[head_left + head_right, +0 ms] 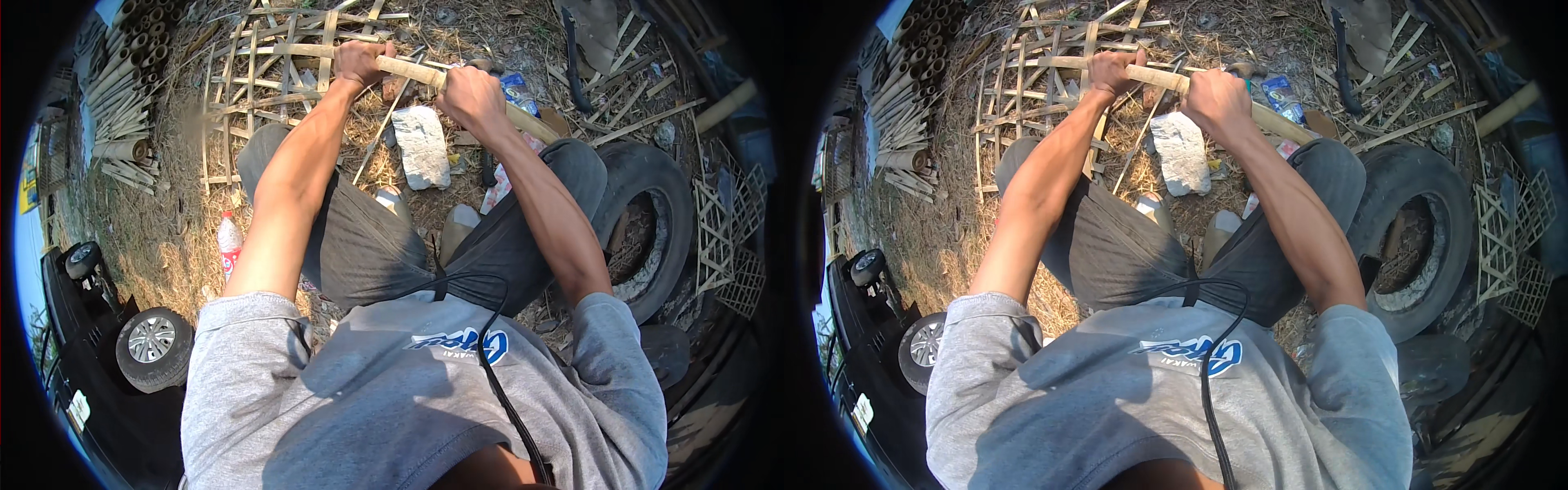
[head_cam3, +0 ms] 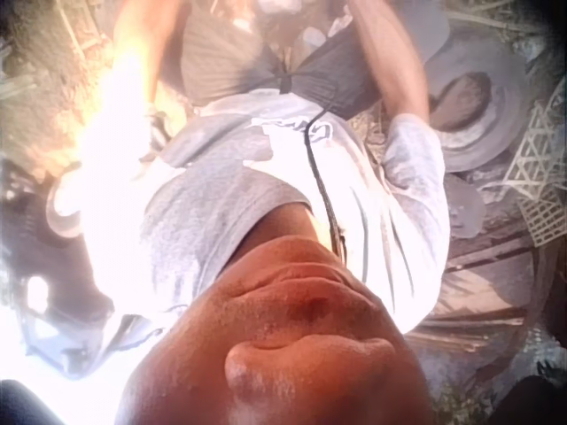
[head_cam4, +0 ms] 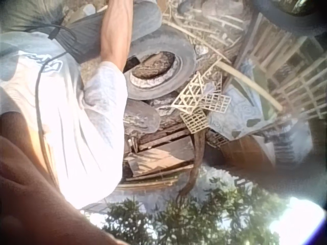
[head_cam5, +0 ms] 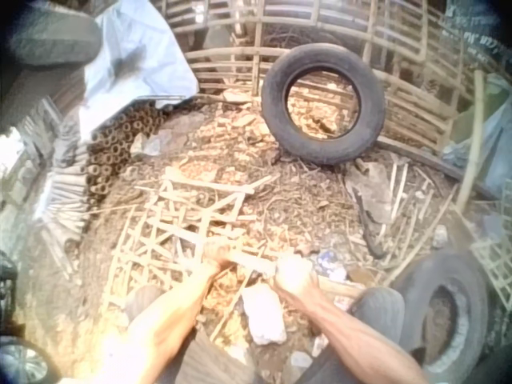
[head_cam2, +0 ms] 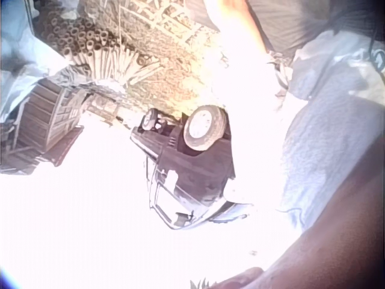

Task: The person constructs a bamboo lattice structure by tying wooden strips together with wire and string, then uses a machete to shave and trim a bamboo pole while sitting on the ground.

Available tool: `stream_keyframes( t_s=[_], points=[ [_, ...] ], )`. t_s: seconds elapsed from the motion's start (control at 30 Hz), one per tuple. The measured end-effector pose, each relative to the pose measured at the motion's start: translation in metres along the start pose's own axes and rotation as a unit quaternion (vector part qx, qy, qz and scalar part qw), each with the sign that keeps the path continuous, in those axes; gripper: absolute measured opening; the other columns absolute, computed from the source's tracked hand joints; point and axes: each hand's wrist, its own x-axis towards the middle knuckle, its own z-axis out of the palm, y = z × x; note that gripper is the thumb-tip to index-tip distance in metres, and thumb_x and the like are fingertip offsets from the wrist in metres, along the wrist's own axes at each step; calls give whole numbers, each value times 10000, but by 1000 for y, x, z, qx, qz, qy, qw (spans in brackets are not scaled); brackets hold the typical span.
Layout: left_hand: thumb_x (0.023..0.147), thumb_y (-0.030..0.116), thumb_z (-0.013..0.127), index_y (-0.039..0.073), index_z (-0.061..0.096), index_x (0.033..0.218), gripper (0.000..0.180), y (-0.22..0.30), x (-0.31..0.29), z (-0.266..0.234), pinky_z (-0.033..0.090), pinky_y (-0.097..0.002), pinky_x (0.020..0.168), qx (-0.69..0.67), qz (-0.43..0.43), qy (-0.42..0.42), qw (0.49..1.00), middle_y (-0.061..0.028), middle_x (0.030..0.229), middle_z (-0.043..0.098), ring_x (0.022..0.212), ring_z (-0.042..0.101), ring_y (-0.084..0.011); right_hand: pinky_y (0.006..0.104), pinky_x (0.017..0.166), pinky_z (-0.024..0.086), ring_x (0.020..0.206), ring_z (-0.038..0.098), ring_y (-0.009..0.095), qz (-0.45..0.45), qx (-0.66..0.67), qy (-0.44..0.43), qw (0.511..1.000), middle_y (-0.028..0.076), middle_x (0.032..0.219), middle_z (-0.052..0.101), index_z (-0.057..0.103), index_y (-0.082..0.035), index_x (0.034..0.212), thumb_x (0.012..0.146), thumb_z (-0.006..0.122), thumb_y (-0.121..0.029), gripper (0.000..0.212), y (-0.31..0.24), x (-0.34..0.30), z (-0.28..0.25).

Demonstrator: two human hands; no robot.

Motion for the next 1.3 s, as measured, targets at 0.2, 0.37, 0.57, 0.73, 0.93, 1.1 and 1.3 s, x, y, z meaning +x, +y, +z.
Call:
stream_keyframes(
  t_s=[0.2, 0.37, 0.57, 0.73, 0.93, 1.1, 1.3],
  points=[
    [853, 506, 652, 329, 765, 864, 211, 2, 55, -105, 526, -370, 545, 189, 106, -92, 972, -41, 640, 684, 590, 681, -220, 487, 677, 559, 697, 696, 393, 28, 80, 1, 996, 269, 755, 675, 676, 49, 710, 727, 580, -198, 265, -10, 29, -12],
    [743, 283, 694, 259, 746, 815, 91, 25, 45, -163, 564, -352, 544, 246, 142, -149, 947, -38, 676, 700, 638, 715, -210, 477, 702, 566, 647, 681, 386, -6, 123, 20, 992, 253, 688, 665, 667, 34, 690, 697, 571, -230, 281, -16, 20, -2],
    [737, 283, 742, 181, 711, 849, 154, 74, 55, -206, 534, -412, 710, 307, 120, -179, 927, -60, 768, 695, 776, 697, -256, 483, 650, 565, 601, 674, 368, -20, 187, 109, 976, 220, 621, 647, 685, 12, 714, 641, 582, -212, 257, -7, 9, -4],
    [639, 643, 836, 115, 318, 1433, 1085, 108, 22, -251, 341, -526, 1059, -102, -12, 323, 941, -214, 1431, 330, 1315, 369, -345, 451, 574, 549, 492, 618, 294, -10, 192, 115, 975, 179, 553, 612, 666, -5, 692, 670, 560, -193, 217, 3, 8, -21],
    [839, 643, 665, 99, 466, 768, 583, 42, 33, -220, 441, -342, 651, -846, -106, 211, 478, -36, 682, 458, 602, 444, -174, 442, 587, 531, 550, 652, 296, -75, 259, 77, 960, 160, 560, 622, 694, -29, 689, 826, 613, -526, 521, -15, -17, -26],
    [1059, 500, 378, 187, 245, 599, 572, 39, 43, -202, 153, -271, 438, -874, -36, 123, 468, 60, 501, 142, 442, 101, -93, 432, 562, 455, 517, 577, 283, 38, 300, 53, 952, 135, 528, 562, 628, -27, 611, 1017, 293, -601, 779, 33, -8, -18],
    [1066, 488, 360, 201, 223, 604, 562, 24, 22, -214, 148, -270, 428, -825, -73, 179, 531, 56, 497, 125, 436, 89, -97, 491, 667, 491, 643, 640, 389, 179, 290, 190, 921, 170, 595, 627, 696, -68, 658, 1030, 303, -429, 651, -1, -5, 19]
  ],
)
